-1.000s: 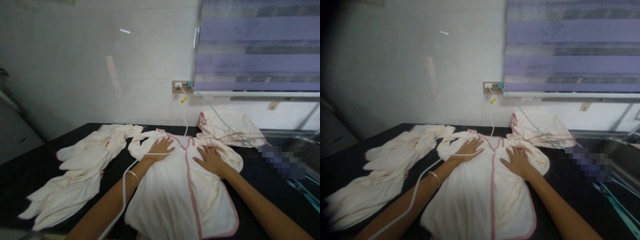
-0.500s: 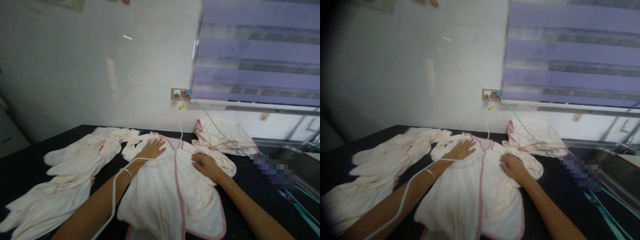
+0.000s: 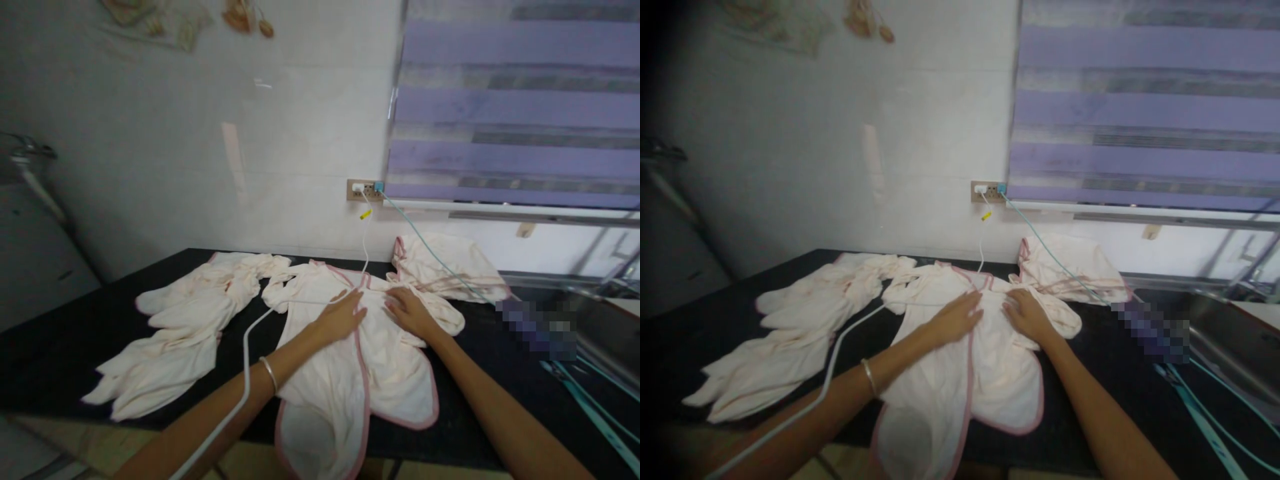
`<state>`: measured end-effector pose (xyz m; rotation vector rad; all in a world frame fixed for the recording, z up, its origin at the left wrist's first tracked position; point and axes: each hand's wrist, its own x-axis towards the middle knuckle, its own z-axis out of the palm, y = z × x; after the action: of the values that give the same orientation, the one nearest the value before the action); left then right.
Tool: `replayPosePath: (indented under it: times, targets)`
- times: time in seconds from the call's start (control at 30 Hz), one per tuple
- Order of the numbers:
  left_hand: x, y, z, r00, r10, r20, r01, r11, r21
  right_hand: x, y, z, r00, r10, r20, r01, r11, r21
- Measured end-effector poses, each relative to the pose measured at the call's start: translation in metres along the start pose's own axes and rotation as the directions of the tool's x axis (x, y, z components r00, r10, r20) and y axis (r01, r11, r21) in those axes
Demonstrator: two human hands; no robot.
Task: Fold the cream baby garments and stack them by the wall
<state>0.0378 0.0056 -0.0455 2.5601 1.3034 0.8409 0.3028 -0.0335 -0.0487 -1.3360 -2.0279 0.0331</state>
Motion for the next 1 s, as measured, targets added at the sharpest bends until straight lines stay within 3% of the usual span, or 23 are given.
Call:
replayPosePath:
  times: [0.13,0.23,0.3,0.4,0.5,0.63,0.73,0.9,1.0]
  targets:
    - [-0.030,0.046,0.022,0.976,-0.028,0.218,0.004,0.994,0.111,-0.006,-0.017,-0.011,0.989,-0.038,-0.143,0.042,0.999,0.025]
    - [-0.038,0.058,0.023,0.966,-0.060,0.250,0.008,0.979,0.203,-0.036,-0.044,-0.021,0.989,-0.037,-0.146,0.041,0.999,0.024]
    - [-0.038,0.059,0.020,0.966,-0.060,0.250,0.002,0.974,0.226,-0.070,-0.068,-0.028,0.996,-0.046,-0.072,0.047,0.999,0.018]
    - [-0.036,0.057,0.018,0.961,-0.058,0.271,-0.012,0.968,0.250,-0.129,-0.101,-0.034,0.978,-0.123,0.171,0.134,0.989,-0.057]
    - [-0.035,0.056,0.019,0.961,-0.048,0.274,-0.028,0.963,0.266,-0.173,-0.127,-0.032,0.960,-0.101,0.259,0.163,0.960,-0.228]
    - [-0.035,0.058,0.020,0.958,-0.048,0.281,-0.030,0.963,0.269,-0.196,-0.152,-0.022,0.987,0.041,0.156,0.031,0.901,-0.432]
    - [-0.036,0.060,0.017,0.953,-0.064,0.297,-0.021,0.962,0.273,-0.205,-0.168,-0.018,0.995,0.071,0.068,-0.028,0.866,-0.500]
    - [-0.038,0.062,0.015,0.954,-0.070,0.292,-0.012,0.963,0.269,-0.229,-0.184,-0.038,0.998,0.048,0.029,-0.032,0.918,-0.396]
    - [-0.038,0.062,0.015,0.956,-0.072,0.286,-0.007,0.964,0.267,-0.250,-0.187,-0.053,0.997,0.028,-0.076,-0.049,0.960,-0.277]
